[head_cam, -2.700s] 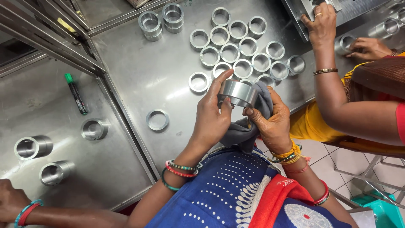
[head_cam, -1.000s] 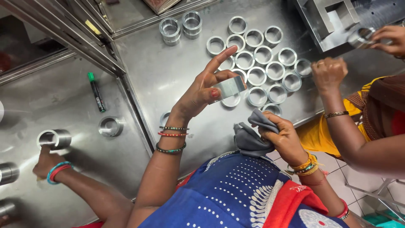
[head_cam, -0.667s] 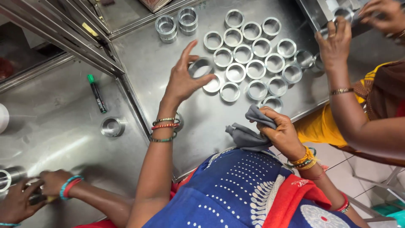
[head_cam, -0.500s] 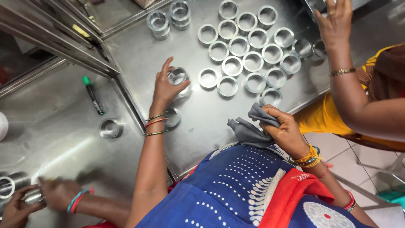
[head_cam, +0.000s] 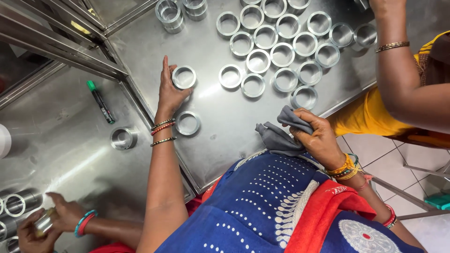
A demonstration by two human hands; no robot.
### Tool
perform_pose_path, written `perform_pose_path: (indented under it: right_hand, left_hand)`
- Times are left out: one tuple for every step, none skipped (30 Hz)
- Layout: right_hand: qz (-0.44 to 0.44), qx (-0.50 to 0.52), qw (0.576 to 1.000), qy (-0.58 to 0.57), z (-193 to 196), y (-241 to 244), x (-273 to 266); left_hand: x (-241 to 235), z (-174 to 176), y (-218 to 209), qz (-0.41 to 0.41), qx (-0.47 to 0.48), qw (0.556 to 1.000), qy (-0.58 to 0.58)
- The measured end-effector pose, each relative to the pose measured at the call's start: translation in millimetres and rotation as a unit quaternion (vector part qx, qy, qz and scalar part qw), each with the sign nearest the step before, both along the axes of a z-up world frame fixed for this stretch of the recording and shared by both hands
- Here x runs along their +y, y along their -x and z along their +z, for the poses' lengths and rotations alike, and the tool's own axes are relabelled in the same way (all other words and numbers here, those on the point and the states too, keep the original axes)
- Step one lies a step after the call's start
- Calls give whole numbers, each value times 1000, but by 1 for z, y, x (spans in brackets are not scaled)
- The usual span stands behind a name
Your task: The recorder uses a cloth to wipe down and clean metal rings at a fabrication station.
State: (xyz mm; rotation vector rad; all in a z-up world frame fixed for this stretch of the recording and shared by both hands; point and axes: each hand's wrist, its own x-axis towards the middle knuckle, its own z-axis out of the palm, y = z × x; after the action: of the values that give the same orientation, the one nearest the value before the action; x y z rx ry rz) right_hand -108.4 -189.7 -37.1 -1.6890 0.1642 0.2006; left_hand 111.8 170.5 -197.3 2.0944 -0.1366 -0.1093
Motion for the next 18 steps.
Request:
perform_pose_path:
  right_hand:
    - [0, 1, 1000, -1, -1, 0, 0]
    - [1, -1, 1000, 0, -1, 1, 0]
    - [3, -4, 1000, 1, -2, 1, -1]
    - [3, -3, 1000, 1, -1, 2, -2]
    - [3, -10, 1000, 3, -1, 2, -2]
    - [4, -16, 1000, 4, -1, 2, -3]
    - [3, -16, 1000, 4, -1, 3, -4]
    - [3, -19, 1000, 9, -2, 4, -4]
    - [3, -23, 1000, 15, -2, 5, -5]
    - [1, -23, 1000, 14, -3, 6, -6]
    - [1, -23, 1000, 14, -4, 8, -7]
    - [1, -24, 1000, 14, -5, 9, -7]
    - [0, -22, 1000, 12, -7, 10, -8]
    - [-1, -17, 1000, 4, -9, 12, -9]
    - [-3, -13, 1000, -4, -10, 13, -10]
    - [-4, -11, 1000, -6, -12, 14, -11]
    - [-7, -7, 1000, -9, -12, 15, -11]
    - [-10, -3, 1000, -13, -13, 16, -12]
  left_hand:
    - [1, -6, 0, 0, 1, 1000, -1]
    - [2, -11, 0, 4, -2, 1000, -1]
    - [2, -17, -1, 8, -5, 1000, -1]
    - [1, -20, 1, 8, -5, 1000, -1]
    - [0, -22, 2, 13, -32, 999, 3]
    - [0, -25, 4, 17, -58, 998, 8]
    - [-5, -18, 6, 16, -58, 998, 7]
    - [-10, -12, 9, 47, -58, 997, -12]
    - [-15, -5, 11, 78, -57, 995, -30]
    - [-16, -1, 11, 76, -56, 995, -30]
    - [-17, 4, 12, 95, -38, 991, -81]
    - [-18, 8, 12, 114, -20, 985, -132]
    - [-18, 9, 12, 113, -19, 984, -134]
    - [-18, 10, 12, 103, -22, 982, -154]
    - [-19, 12, 12, 94, -25, 980, -174]
    - [-16, 6, 11, 92, -24, 980, -176]
    - [-14, 1, 9, 93, -33, 980, -170]
    - [-12, -4, 8, 94, -42, 981, -165]
